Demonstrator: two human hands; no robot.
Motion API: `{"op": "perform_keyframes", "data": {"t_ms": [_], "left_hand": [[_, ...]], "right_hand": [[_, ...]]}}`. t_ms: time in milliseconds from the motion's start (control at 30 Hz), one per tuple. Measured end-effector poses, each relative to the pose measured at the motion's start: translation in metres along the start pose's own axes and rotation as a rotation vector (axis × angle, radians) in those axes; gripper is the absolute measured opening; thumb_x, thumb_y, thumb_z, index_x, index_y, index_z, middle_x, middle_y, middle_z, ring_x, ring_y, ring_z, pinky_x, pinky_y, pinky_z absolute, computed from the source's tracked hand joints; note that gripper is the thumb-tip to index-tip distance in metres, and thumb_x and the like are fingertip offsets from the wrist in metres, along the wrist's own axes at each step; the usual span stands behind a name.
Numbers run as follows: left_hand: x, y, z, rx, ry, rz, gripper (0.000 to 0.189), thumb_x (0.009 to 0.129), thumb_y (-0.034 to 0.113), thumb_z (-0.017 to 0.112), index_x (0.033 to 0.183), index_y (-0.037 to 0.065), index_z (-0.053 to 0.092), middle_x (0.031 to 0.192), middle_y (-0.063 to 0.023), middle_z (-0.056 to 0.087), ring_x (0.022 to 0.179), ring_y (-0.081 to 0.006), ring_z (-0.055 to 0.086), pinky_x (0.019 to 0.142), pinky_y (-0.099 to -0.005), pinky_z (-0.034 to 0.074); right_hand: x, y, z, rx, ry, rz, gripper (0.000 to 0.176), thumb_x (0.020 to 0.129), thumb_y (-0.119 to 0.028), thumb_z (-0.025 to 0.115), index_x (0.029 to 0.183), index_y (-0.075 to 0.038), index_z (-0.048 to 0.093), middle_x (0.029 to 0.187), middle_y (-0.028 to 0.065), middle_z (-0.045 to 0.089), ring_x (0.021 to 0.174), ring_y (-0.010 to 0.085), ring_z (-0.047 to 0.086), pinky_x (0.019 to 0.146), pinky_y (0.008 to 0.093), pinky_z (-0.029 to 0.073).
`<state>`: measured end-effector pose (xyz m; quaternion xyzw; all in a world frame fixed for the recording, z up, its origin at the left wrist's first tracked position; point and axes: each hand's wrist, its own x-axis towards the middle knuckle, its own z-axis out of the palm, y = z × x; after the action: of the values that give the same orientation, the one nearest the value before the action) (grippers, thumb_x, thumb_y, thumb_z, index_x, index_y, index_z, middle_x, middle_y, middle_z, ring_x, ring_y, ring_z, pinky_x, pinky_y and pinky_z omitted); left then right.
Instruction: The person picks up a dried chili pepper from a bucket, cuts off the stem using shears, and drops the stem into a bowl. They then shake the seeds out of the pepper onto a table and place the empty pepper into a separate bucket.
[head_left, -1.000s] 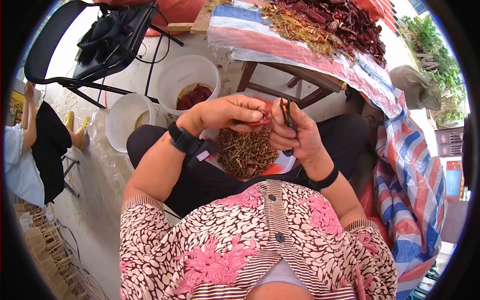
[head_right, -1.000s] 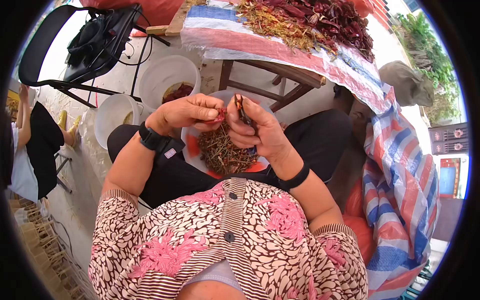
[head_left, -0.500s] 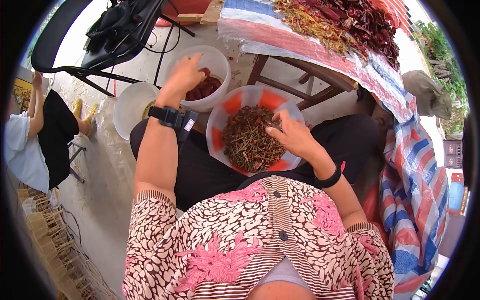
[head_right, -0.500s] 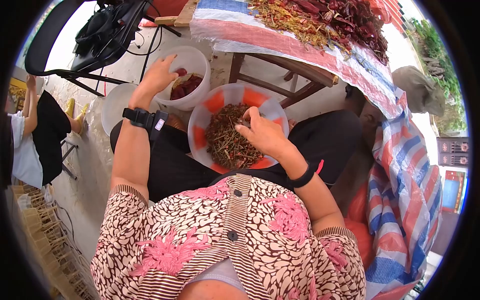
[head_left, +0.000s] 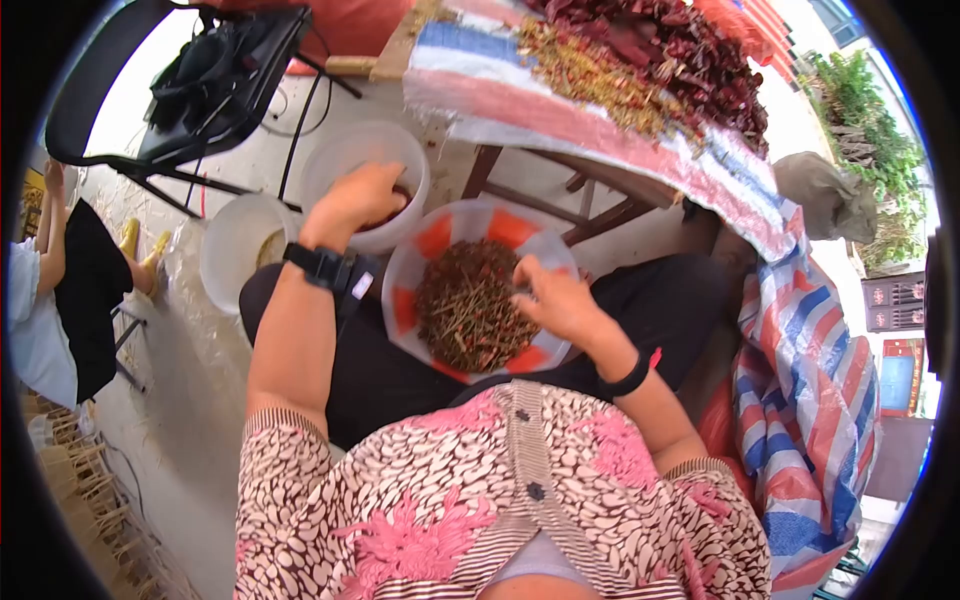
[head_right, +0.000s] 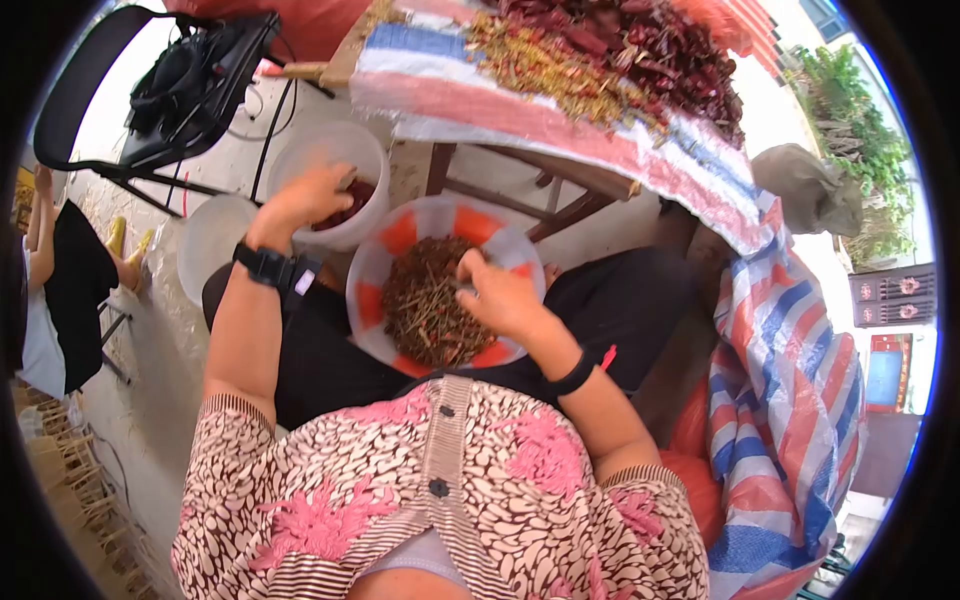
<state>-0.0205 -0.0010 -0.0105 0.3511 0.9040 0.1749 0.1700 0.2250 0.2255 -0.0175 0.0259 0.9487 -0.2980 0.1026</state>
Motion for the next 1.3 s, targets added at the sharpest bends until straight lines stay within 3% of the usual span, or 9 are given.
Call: {"op": "perform_keyframes", "data": {"t_ms": [133, 233, 433, 500, 633, 867, 1133, 1233, 1300], "left_hand": [[0.006, -0.011, 0.016, 0.054, 0.075, 0.111, 0.036, 0.078, 0.023, 0.061, 0.111, 0.008, 0.056, 0.101, -0.0198, 0.062, 0.096, -0.0405, 0.059, 0.082, -0.0471, 0.048], [-0.001, 0.016, 0.0, 0.071, -0.051, -0.012, 0.04, 0.079, 0.021, 0.061, 0.116, 0.007, 0.056, 0.108, -0.02, 0.06, 0.103, -0.0374, 0.057, 0.087, -0.0437, 0.047], [0.002, 0.023, 0.011, 0.144, -0.077, 0.006, 0.028, 0.081, 0.022, 0.06, 0.103, 0.005, 0.061, 0.097, -0.0205, 0.065, 0.094, -0.0381, 0.063, 0.08, -0.0465, 0.05], [-0.001, 0.032, 0.004, 0.167, -0.141, 0.015, 0.03, 0.081, 0.022, 0.06, 0.108, 0.007, 0.061, 0.1, -0.0188, 0.065, 0.095, -0.037, 0.063, 0.081, -0.0454, 0.051], [0.005, 0.031, 0.01, 0.192, -0.276, 0.018, 0.041, 0.079, 0.022, 0.06, 0.118, 0.011, 0.059, 0.106, -0.0179, 0.064, 0.098, -0.0361, 0.062, 0.083, -0.0445, 0.05], [0.01, 0.027, 0.01, 0.135, -0.343, 0.085, 0.042, 0.08, 0.024, 0.061, 0.119, 0.008, 0.059, 0.106, -0.0201, 0.064, 0.099, -0.0366, 0.061, 0.084, -0.0448, 0.05], [0.011, 0.032, 0.006, 0.133, -0.306, 0.139, 0.041, 0.08, 0.019, 0.06, 0.119, 0.007, 0.059, 0.107, -0.0197, 0.063, 0.098, -0.0361, 0.061, 0.083, -0.0444, 0.05], [0.016, 0.046, 0.002, -0.046, -0.09, 0.317, 0.038, 0.08, 0.015, 0.06, 0.117, 0.007, 0.059, 0.111, -0.0181, 0.062, 0.098, -0.0356, 0.061, 0.082, -0.0429, 0.05], [0.013, 0.064, -0.005, -0.228, 0.123, 0.448, 0.038, 0.079, 0.014, 0.063, 0.117, 0.007, 0.059, 0.113, -0.0166, 0.061, 0.101, -0.0347, 0.059, 0.085, -0.0419, 0.048]], "right_hand": [[0.002, -0.006, -0.006, -0.062, -0.112, 0.05, 0.036, 0.086, -0.026, 0.059, 0.12, -0.018, 0.05, 0.092, 0.0191, 0.063, 0.092, 0.0358, 0.062, 0.076, 0.0434, 0.047], [0.003, -0.009, -0.014, 0.038, -0.125, 0.008, 0.052, 0.085, -0.021, 0.061, 0.134, -0.018, 0.043, 0.102, 0.0235, 0.062, 0.095, 0.0387, 0.06, 0.083, 0.0435, 0.046], [0.041, 0.018, -0.067, 0.161, 0.357, -0.144, 0.041, 0.087, -0.021, 0.061, 0.126, -0.012, 0.051, 0.098, 0.0182, 0.065, 0.086, 0.0328, 0.064, 0.074, 0.0403, 0.049], [0.062, 0.019, -0.119, 0.293, 0.475, 0.148, 0.029, 0.089, -0.022, 0.058, 0.114, -0.006, 0.059, 0.093, 0.0159, 0.066, 0.084, 0.0304, 0.064, 0.072, 0.0376, 0.049], [0.131, 0.073, -0.211, -0.012, 0.919, 0.125, 0.028, 0.09, -0.027, 0.056, 0.11, -0.008, 0.061, 0.095, 0.0147, 0.067, 0.089, 0.0318, 0.064, 0.076, 0.0408, 0.048], [0.197, 0.128, -0.267, -0.246, 0.783, 0.637, 0.03, 0.087, -0.033, 0.057, 0.111, -0.014, 0.059, 0.109, 0.0148, 0.064, 0.103, 0.0349, 0.061, 0.084, 0.0468, 0.047], [0.196, 0.121, -0.258, -0.243, 0.958, 0.593, 0.026, 0.085, -0.032, 0.058, 0.099, -0.01, 0.061, 0.094, 0.0136, 0.067, 0.092, 0.034, 0.064, 0.078, 0.0448, 0.049], [0.181, 0.096, -0.257, -0.019, 1.089, 0.339, 0.025, 0.084, -0.032, 0.058, 0.094, -0.009, 0.061, 0.087, 0.0122, 0.067, 0.084, 0.0323, 0.064, 0.074, 0.0418, 0.048], [0.166, 0.072, -0.242, 0.135, 1.016, 0.107, 0.021, 0.082, -0.025, 0.061, 0.086, -0.005, 0.061, 0.074, 0.0064, 0.062, 0.069, 0.0175, 0.058, 0.063, 0.0327, 0.044]]}}
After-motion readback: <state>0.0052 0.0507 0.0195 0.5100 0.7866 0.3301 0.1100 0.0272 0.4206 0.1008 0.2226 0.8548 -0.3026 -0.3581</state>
